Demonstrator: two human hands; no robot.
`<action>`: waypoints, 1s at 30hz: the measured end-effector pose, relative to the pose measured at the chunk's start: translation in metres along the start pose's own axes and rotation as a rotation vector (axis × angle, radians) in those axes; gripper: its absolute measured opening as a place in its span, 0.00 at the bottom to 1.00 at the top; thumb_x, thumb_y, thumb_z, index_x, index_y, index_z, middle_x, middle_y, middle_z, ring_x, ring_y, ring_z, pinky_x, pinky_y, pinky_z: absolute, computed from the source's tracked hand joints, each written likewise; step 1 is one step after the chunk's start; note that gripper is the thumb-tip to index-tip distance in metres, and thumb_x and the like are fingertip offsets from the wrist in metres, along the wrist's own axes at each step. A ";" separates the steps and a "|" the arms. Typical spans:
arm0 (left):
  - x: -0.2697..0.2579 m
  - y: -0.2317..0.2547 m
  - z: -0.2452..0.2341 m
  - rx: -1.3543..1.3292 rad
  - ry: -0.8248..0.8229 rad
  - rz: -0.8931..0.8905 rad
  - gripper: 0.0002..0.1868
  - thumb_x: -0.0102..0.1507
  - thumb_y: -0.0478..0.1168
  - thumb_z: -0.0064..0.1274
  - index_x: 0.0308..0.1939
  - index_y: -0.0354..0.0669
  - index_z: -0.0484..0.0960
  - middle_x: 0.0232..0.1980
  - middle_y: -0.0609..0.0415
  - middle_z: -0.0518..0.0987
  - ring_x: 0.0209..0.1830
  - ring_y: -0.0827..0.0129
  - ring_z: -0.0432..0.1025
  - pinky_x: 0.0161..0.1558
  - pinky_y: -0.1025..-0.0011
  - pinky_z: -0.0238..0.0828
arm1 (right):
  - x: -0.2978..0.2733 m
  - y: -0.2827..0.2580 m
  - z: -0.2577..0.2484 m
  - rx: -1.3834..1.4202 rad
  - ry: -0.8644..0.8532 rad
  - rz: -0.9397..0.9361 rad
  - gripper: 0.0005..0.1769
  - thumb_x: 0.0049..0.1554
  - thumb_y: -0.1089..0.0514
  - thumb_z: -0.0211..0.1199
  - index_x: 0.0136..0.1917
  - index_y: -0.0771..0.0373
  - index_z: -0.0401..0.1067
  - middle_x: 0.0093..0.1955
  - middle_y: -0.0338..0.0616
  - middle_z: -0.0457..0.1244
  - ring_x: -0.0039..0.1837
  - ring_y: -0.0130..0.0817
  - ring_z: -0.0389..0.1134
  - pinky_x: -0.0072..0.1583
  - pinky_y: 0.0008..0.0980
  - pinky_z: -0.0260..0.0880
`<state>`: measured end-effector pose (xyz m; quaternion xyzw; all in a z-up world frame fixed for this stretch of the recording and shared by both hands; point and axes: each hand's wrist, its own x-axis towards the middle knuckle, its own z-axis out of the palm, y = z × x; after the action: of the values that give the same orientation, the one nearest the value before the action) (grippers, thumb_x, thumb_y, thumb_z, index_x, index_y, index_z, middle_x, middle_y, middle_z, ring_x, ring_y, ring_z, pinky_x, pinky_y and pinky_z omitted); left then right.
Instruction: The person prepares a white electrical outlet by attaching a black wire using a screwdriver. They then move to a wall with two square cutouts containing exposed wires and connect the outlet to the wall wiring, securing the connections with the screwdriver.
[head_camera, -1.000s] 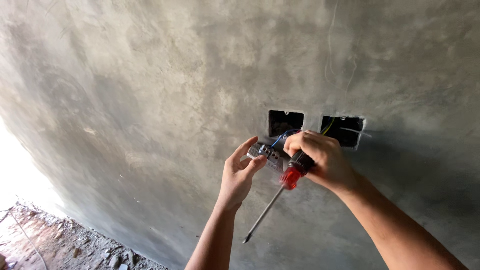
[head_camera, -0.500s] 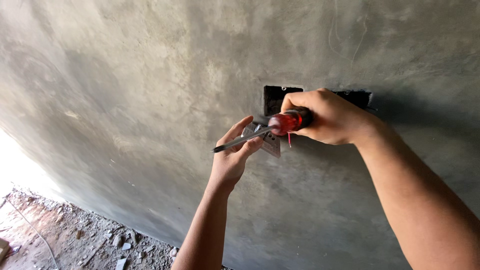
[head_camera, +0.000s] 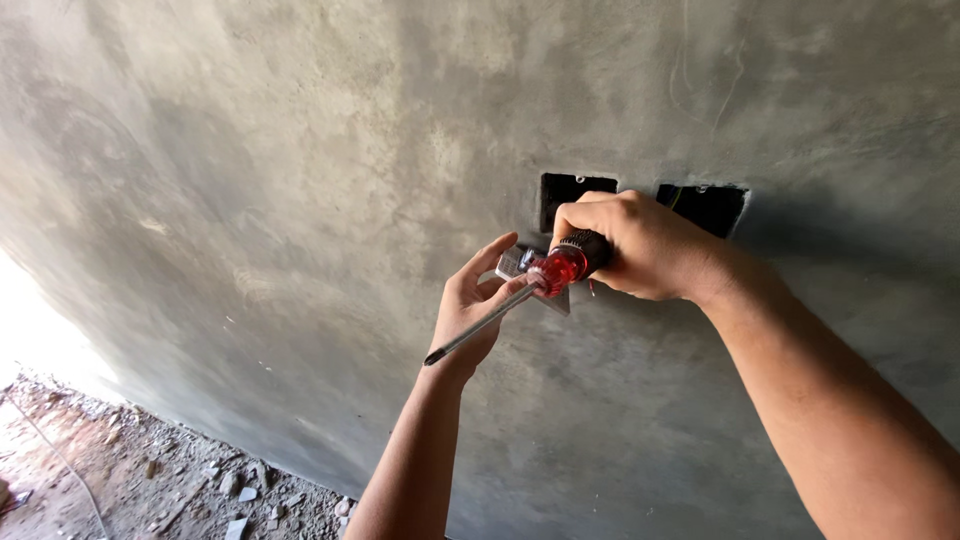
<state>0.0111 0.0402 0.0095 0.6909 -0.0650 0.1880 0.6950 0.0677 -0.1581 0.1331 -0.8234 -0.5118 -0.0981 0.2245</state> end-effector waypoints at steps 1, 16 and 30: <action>-0.001 0.002 0.000 -0.002 -0.003 -0.020 0.38 0.62 0.44 0.61 0.74 0.40 0.67 0.51 0.45 0.86 0.54 0.68 0.80 0.60 0.66 0.73 | -0.001 0.000 0.001 -0.005 0.003 0.054 0.12 0.46 0.71 0.67 0.42 0.59 0.73 0.39 0.38 0.69 0.42 0.32 0.70 0.44 0.38 0.69; 0.002 0.005 -0.002 0.007 -0.010 -0.041 0.39 0.59 0.40 0.64 0.73 0.39 0.69 0.53 0.46 0.85 0.53 0.70 0.80 0.59 0.66 0.75 | -0.012 0.007 -0.005 -0.260 0.106 0.084 0.14 0.42 0.67 0.73 0.41 0.58 0.73 0.38 0.41 0.70 0.44 0.40 0.73 0.46 0.42 0.72; 0.000 0.008 -0.002 0.032 -0.023 -0.042 0.42 0.59 0.42 0.65 0.76 0.41 0.67 0.43 0.45 0.88 0.46 0.70 0.80 0.54 0.68 0.73 | -0.006 0.000 -0.001 -0.199 0.056 0.066 0.15 0.44 0.71 0.69 0.42 0.60 0.69 0.37 0.41 0.71 0.41 0.41 0.73 0.42 0.44 0.69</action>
<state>0.0082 0.0421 0.0173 0.7052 -0.0553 0.1664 0.6869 0.0648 -0.1634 0.1321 -0.8550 -0.4656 -0.1643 0.1589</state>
